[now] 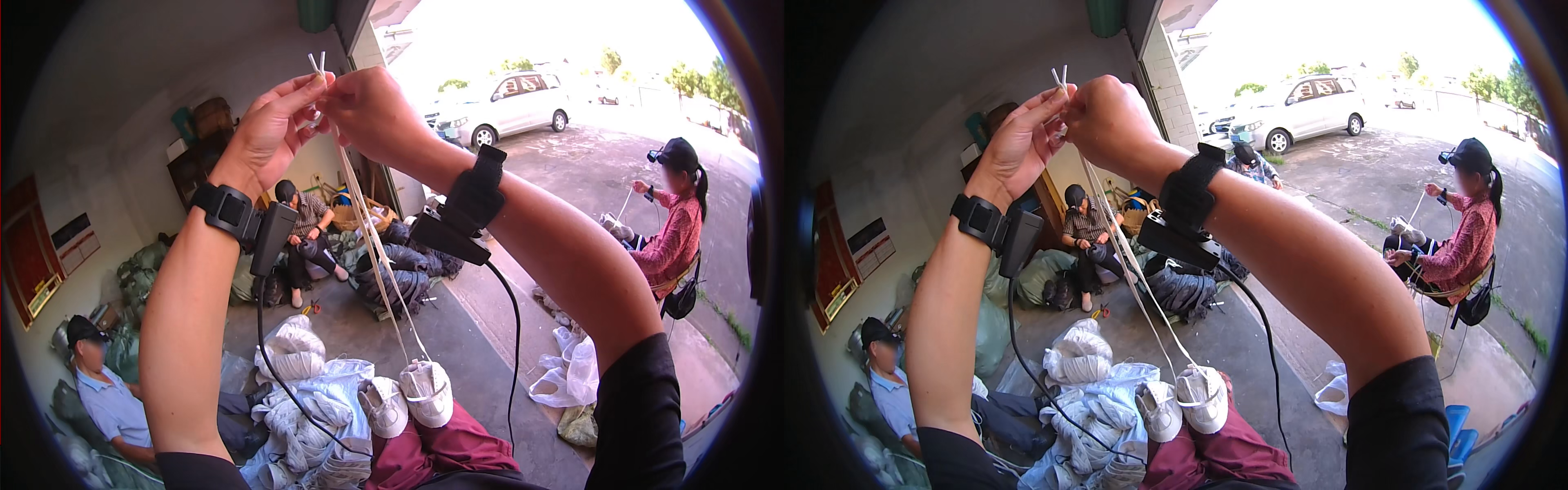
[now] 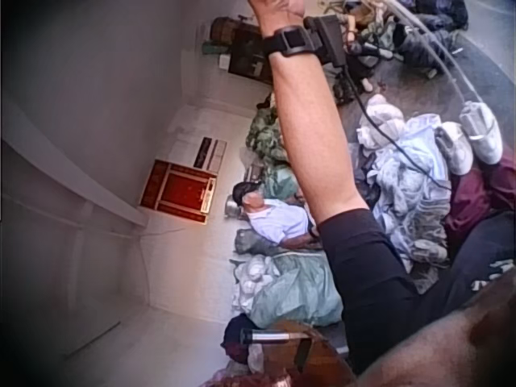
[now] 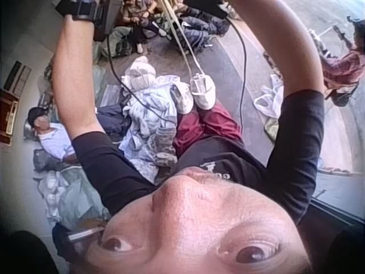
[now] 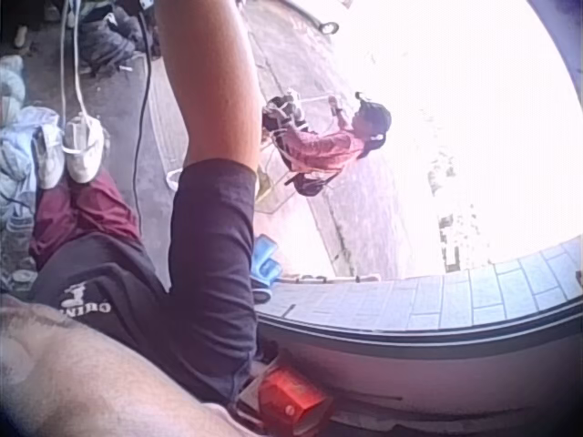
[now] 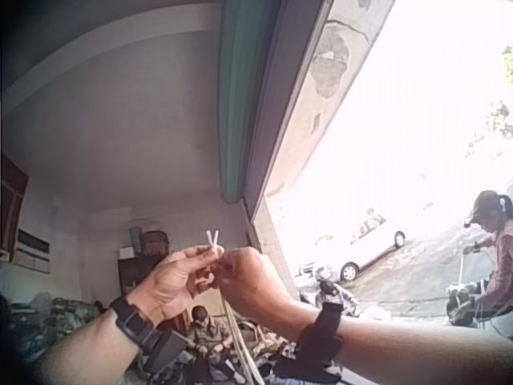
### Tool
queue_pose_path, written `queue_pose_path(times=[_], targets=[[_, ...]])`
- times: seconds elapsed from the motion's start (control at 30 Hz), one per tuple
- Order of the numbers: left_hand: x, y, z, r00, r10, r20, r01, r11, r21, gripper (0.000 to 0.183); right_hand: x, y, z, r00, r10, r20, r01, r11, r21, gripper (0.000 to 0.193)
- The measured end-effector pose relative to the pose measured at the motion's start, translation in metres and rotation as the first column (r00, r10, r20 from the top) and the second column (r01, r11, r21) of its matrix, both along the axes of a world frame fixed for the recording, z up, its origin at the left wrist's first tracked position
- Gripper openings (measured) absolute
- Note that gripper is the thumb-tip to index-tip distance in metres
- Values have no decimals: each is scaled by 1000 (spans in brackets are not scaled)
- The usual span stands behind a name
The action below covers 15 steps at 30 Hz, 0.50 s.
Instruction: Lacing a pair of white athletic shoes using long white laces while sitting in a workshop environment.
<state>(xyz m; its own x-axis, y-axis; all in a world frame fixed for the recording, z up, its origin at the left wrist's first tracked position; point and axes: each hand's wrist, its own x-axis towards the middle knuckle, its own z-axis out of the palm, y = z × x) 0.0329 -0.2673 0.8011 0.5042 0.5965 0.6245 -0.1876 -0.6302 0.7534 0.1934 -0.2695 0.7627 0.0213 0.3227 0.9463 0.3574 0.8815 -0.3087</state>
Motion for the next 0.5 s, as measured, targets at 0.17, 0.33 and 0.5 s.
queue_pose_path(times=[0.17,0.33,0.5], targets=[[-1,-2,10,1000,-7,-4,7,1000,-13,24,1,-1,9,1000,-14,4,14,1000,7,15],[1,2,11,1000,27,-1,-27,999,-48,26,4,-1,8,1000,-3,26,5,998,-61,16],[-18,30,5,994,94,49,-100,987,129,27,-1,5,-35,962,265,61,-230,913,-338,21]])
